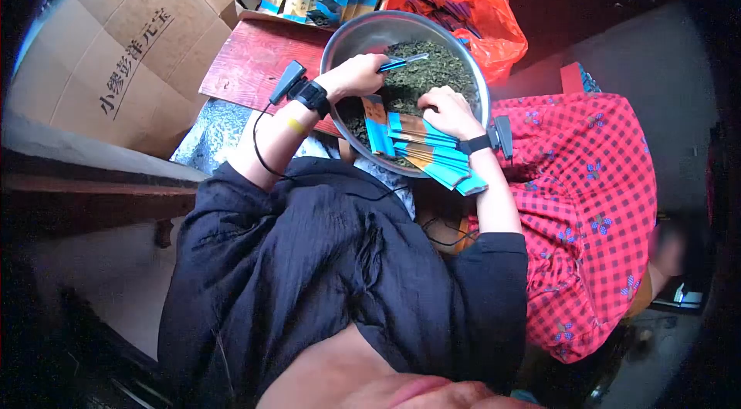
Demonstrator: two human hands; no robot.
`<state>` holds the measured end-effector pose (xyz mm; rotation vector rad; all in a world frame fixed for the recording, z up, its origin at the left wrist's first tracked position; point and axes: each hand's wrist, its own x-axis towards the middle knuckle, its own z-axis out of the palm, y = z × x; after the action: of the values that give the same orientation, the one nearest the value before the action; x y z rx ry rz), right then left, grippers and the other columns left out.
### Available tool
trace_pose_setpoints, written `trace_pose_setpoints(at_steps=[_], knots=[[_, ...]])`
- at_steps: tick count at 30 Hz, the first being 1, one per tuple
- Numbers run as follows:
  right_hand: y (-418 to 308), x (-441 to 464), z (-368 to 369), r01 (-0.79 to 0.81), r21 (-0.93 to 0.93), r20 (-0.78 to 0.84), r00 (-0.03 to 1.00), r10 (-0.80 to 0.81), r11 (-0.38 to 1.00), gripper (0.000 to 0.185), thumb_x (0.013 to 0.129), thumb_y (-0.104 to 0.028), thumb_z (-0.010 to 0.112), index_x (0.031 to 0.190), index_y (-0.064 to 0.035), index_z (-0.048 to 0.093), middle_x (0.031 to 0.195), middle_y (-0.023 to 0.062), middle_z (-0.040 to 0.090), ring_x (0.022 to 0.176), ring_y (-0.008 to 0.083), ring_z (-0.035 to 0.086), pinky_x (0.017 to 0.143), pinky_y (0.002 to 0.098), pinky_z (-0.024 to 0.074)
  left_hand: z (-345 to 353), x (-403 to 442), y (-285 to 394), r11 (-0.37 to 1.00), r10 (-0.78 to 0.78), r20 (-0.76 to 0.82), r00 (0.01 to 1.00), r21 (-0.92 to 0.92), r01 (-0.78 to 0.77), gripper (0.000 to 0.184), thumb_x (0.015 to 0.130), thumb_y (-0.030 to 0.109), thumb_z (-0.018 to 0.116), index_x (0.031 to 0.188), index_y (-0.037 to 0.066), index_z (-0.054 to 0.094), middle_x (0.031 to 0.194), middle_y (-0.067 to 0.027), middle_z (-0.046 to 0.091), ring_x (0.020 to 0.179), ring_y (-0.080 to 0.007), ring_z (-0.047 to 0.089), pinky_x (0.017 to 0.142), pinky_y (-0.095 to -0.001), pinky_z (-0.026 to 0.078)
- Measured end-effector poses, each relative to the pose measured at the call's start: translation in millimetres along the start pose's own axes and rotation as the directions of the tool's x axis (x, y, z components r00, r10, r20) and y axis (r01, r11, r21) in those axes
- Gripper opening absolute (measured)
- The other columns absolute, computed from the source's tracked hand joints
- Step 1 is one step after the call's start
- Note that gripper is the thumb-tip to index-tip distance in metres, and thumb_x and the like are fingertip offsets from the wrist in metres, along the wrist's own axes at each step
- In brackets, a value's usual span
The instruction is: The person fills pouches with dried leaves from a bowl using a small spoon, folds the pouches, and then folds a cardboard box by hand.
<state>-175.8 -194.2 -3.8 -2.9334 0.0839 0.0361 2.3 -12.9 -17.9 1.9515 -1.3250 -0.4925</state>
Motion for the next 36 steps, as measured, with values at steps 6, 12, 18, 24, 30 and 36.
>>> trace_pose_setpoints(at_steps=[6,12,18,24,30,36], knots=[[1,9,-1,0.011,0.025,0.188,0.982,-0.016,1.000,0.027,0.073,-0.017,0.052,0.094,-0.0082,0.068,0.094,0.0092,0.066,0.097,0.0311,0.060,0.086,0.0416,0.0473,2,0,-1,0.999,-0.026,-0.059,0.998,-0.041,0.023,0.023,0.082,0.017,0.052,0.098,0.005,0.064,0.091,-0.0241,0.065,0.090,-0.0409,0.062,0.080,-0.0496,0.048],[-2,12,26,0.094,0.002,-0.036,0.995,-0.094,0.996,0.045,0.072,-0.014,0.051,0.115,-0.0022,0.059,0.112,0.0151,0.058,0.112,0.0340,0.050,0.096,0.0437,0.0403,3,2,0,0.998,-0.054,0.016,0.998,0.016,0.054,0.023,0.086,0.020,0.054,0.102,0.006,0.063,0.092,-0.0232,0.065,0.090,-0.0398,0.063,0.079,-0.0475,0.049],[-16,14,22,-0.007,-0.033,-0.229,0.973,-0.001,0.999,0.055,0.073,-0.012,0.059,0.128,-0.0103,0.050,0.138,0.0158,0.045,0.128,0.0352,0.040,0.106,0.0427,0.0352,-4,-6,8,1.000,-0.021,0.146,0.989,-0.006,0.022,0.024,0.087,0.023,0.055,0.102,0.006,0.063,0.090,-0.0223,0.066,0.088,-0.0390,0.064,0.077,-0.0470,0.049],[3,31,-1,0.055,0.077,-0.380,0.925,-0.021,0.996,0.032,0.081,-0.010,0.055,0.112,-0.0108,0.063,0.126,0.0144,0.056,0.117,0.0316,0.053,0.101,0.0405,0.0417,-2,-6,7,1.000,-0.004,0.115,0.993,0.030,0.000,0.033,0.081,0.017,0.052,0.110,0.009,0.064,0.096,-0.0225,0.066,0.092,-0.0369,0.064,0.082,-0.0452,0.051],[32,90,-19,0.063,0.199,-0.312,0.950,0.002,0.978,0.031,0.084,-0.021,0.060,0.114,-0.0100,0.063,0.107,0.0130,0.065,0.095,0.0295,0.062,0.084,0.0403,0.0491,6,-10,7,0.990,0.063,0.075,0.995,0.120,-0.071,0.024,0.084,0.018,0.057,0.106,0.009,0.062,0.089,-0.0227,0.065,0.086,-0.0409,0.062,0.077,-0.0494,0.050],[17,99,-9,-0.001,0.183,-0.430,0.899,0.081,0.983,0.019,0.084,-0.025,0.061,0.096,-0.0133,0.070,0.088,0.0083,0.070,0.082,0.0234,0.067,0.075,0.0349,0.0519,11,-6,0,0.994,0.017,-0.040,0.999,0.107,-0.012,0.028,0.084,0.015,0.057,0.110,0.006,0.057,0.091,-0.0236,0.064,0.088,-0.0406,0.062,0.077,-0.0495,0.049]])
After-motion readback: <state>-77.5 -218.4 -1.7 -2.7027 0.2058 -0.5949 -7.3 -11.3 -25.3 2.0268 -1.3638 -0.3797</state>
